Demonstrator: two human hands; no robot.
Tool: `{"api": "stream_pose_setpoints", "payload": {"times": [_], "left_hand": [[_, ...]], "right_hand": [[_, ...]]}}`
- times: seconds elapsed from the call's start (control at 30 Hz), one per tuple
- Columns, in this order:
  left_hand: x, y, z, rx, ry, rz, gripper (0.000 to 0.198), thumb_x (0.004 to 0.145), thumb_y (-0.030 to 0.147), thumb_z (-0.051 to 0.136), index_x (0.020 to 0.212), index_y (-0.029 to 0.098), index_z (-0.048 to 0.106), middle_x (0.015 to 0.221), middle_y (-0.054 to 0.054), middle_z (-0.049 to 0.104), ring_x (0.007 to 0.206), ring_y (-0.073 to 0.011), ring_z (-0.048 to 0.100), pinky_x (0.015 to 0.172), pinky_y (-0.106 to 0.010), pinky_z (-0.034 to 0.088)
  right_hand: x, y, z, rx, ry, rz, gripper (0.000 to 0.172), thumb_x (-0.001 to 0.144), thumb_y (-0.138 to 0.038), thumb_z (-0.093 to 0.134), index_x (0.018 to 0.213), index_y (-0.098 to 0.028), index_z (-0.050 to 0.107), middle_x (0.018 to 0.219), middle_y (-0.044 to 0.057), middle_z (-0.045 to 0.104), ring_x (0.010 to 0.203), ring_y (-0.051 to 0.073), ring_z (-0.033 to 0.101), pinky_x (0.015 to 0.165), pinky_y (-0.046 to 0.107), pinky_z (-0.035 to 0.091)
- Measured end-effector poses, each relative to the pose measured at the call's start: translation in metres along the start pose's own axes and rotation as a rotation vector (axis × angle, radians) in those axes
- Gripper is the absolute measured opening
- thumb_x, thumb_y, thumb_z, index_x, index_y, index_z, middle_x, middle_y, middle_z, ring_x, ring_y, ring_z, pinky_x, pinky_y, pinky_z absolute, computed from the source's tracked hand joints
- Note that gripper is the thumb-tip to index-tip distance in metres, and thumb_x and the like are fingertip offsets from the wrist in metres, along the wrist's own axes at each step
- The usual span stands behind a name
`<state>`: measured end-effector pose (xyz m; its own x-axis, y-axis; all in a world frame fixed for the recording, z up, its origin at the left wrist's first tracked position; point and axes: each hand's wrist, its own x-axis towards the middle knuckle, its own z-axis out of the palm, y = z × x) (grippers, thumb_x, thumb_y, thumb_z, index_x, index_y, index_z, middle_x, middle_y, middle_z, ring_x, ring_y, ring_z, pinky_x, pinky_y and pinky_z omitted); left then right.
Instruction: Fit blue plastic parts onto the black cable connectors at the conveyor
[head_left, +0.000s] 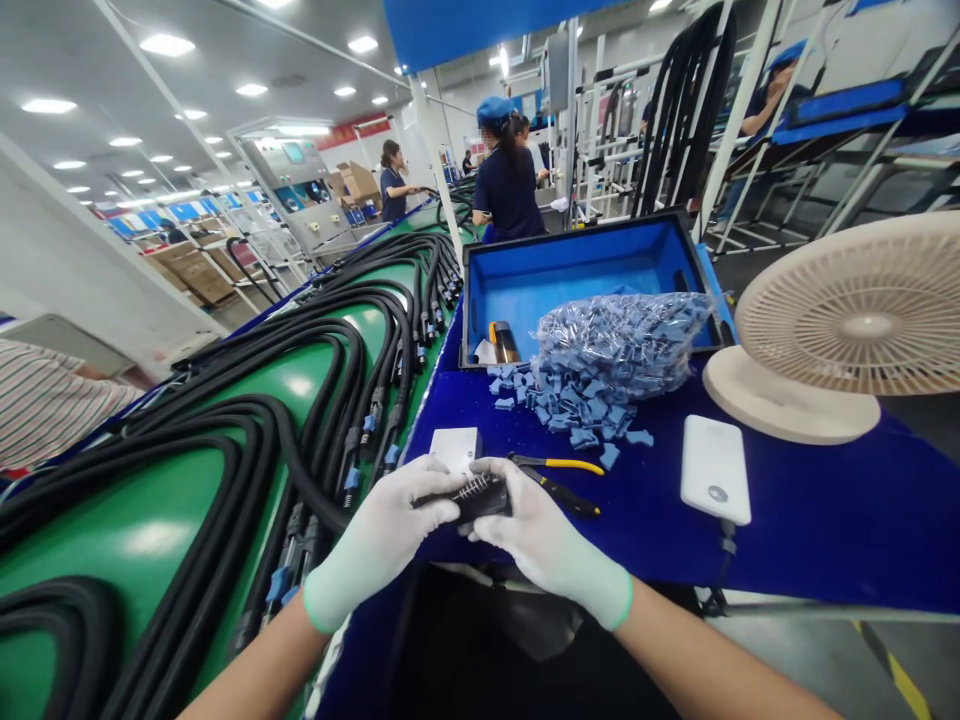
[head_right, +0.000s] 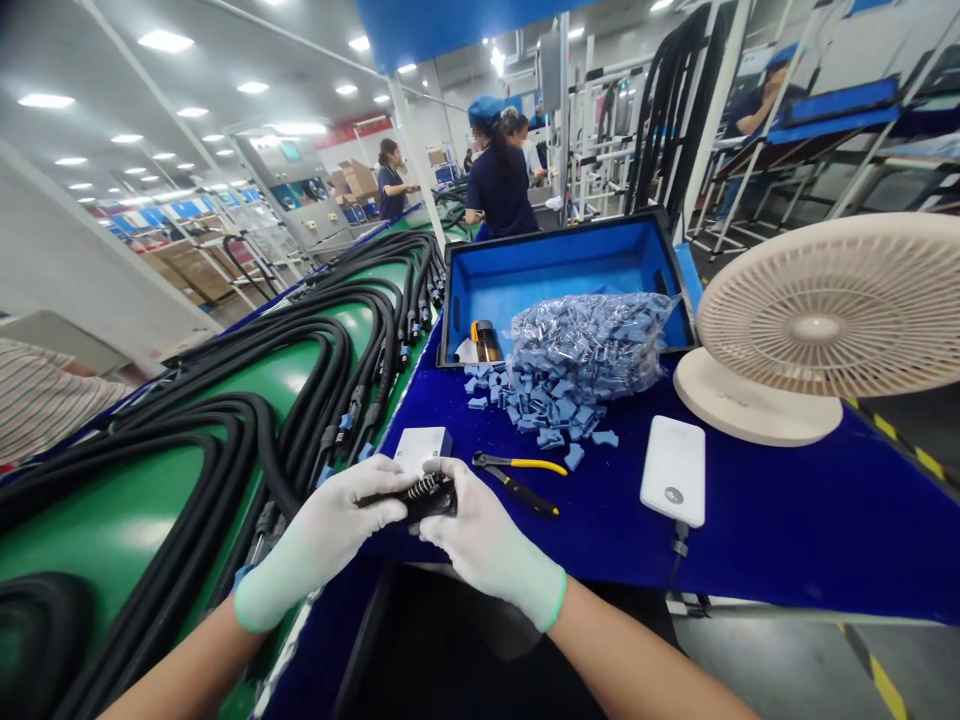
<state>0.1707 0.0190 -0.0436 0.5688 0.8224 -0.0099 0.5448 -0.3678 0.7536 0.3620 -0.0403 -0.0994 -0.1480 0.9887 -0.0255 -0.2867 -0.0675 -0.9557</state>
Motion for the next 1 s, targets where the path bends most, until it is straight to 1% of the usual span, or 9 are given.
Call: {"api": "stream_pose_setpoints", "payload": {"times": [0.1, 0.2, 0.4, 0.5, 0.63, 0.7, 0.77, 0.93, 1.0], "left_hand": [[-0.002, -0.007, 0.0, 0.045, -0.018, 0.091, 0.025, 0.092, 0.021, 0.062, 0.111, 0.028, 0.077, 0.102, -0.005, 0.067, 0.099, -0.0221, 0.064, 0.09, -0.033, 0.051], [-0.003, -0.015, 0.003, 0.097, -0.046, 0.251, 0.029, 0.097, 0.021, 0.057, 0.12, 0.029, 0.074, 0.101, -0.005, 0.064, 0.095, -0.02, 0.063, 0.088, -0.033, 0.05], [-0.003, -0.018, 0.011, 0.083, -0.049, 0.386, 0.031, 0.097, 0.019, 0.056, 0.123, 0.027, 0.072, 0.101, -0.008, 0.065, 0.095, -0.0215, 0.063, 0.088, -0.036, 0.052], [0.004, -0.019, 0.011, 0.014, -0.105, 0.278, 0.031, 0.091, 0.021, 0.063, 0.12, 0.025, 0.073, 0.1, -0.007, 0.067, 0.095, -0.0228, 0.064, 0.088, -0.037, 0.053], [0.021, -0.025, 0.012, -0.214, -0.198, -0.028, 0.092, 0.064, 0.011, 0.074, 0.15, 0.027, 0.047, 0.119, -0.005, 0.067, 0.106, -0.0263, 0.065, 0.096, -0.041, 0.053], [0.028, -0.026, 0.015, -0.227, -0.21, -0.063, 0.105, 0.054, 0.007, 0.074, 0.152, 0.026, 0.044, 0.128, -0.007, 0.065, 0.114, -0.0294, 0.063, 0.102, -0.043, 0.05], [0.027, -0.022, 0.02, -0.168, -0.147, -0.056, 0.093, 0.054, 0.008, 0.075, 0.144, 0.023, 0.054, 0.123, -0.008, 0.068, 0.109, -0.0295, 0.065, 0.099, -0.042, 0.051], [-0.009, -0.009, 0.034, -0.018, 0.228, -0.045, 0.014, 0.081, 0.032, 0.073, 0.092, 0.023, 0.077, 0.088, -0.004, 0.072, 0.083, -0.024, 0.066, 0.082, -0.037, 0.054], [-0.025, -0.012, 0.036, -0.308, 0.227, -0.156, 0.022, 0.088, 0.042, 0.068, 0.092, 0.022, 0.077, 0.087, -0.006, 0.073, 0.083, -0.0249, 0.067, 0.08, -0.037, 0.056]], "right_hand": [[-0.001, -0.006, 0.001, 0.004, -0.049, 0.056, 0.075, 0.071, -0.007, 0.066, 0.141, -0.022, 0.044, 0.106, 0.002, 0.064, 0.081, 0.016, 0.061, 0.076, 0.031, 0.053], [0.0, -0.005, 0.002, 0.019, -0.07, 0.063, 0.078, 0.07, -0.007, 0.069, 0.143, -0.024, 0.045, 0.106, 0.001, 0.063, 0.075, 0.013, 0.058, 0.07, 0.028, 0.05], [0.007, 0.006, -0.008, 0.084, -0.101, 0.041, 0.079, 0.064, -0.004, 0.072, 0.138, -0.022, 0.05, 0.109, 0.003, 0.064, 0.086, 0.017, 0.063, 0.078, 0.031, 0.053], [0.004, 0.004, -0.01, 0.06, -0.131, 0.015, 0.076, 0.062, -0.004, 0.074, 0.134, -0.021, 0.055, 0.108, 0.002, 0.066, 0.088, 0.019, 0.064, 0.079, 0.032, 0.053], [-0.004, 0.002, -0.007, -0.045, -0.092, -0.069, 0.067, 0.065, -0.002, 0.069, 0.129, -0.023, 0.06, 0.11, 0.002, 0.069, 0.101, 0.022, 0.065, 0.091, 0.036, 0.051], [-0.006, 0.004, -0.007, -0.057, -0.08, -0.076, 0.067, 0.065, 0.0, 0.067, 0.127, -0.023, 0.06, 0.108, 0.002, 0.07, 0.102, 0.022, 0.065, 0.092, 0.037, 0.051], [-0.005, 0.004, -0.01, -0.033, -0.056, -0.063, 0.065, 0.064, 0.0, 0.066, 0.124, -0.023, 0.061, 0.103, 0.002, 0.07, 0.095, 0.021, 0.065, 0.086, 0.035, 0.052], [-0.005, 0.004, -0.011, 0.086, 0.217, -0.132, 0.042, 0.066, -0.007, 0.074, 0.106, -0.02, 0.066, 0.108, 0.006, 0.072, 0.095, 0.022, 0.066, 0.084, 0.036, 0.054], [-0.009, 0.006, -0.004, 0.186, 0.29, -0.171, 0.04, 0.07, -0.012, 0.076, 0.107, -0.02, 0.066, 0.119, 0.008, 0.07, 0.1, 0.024, 0.068, 0.087, 0.037, 0.055]]}}
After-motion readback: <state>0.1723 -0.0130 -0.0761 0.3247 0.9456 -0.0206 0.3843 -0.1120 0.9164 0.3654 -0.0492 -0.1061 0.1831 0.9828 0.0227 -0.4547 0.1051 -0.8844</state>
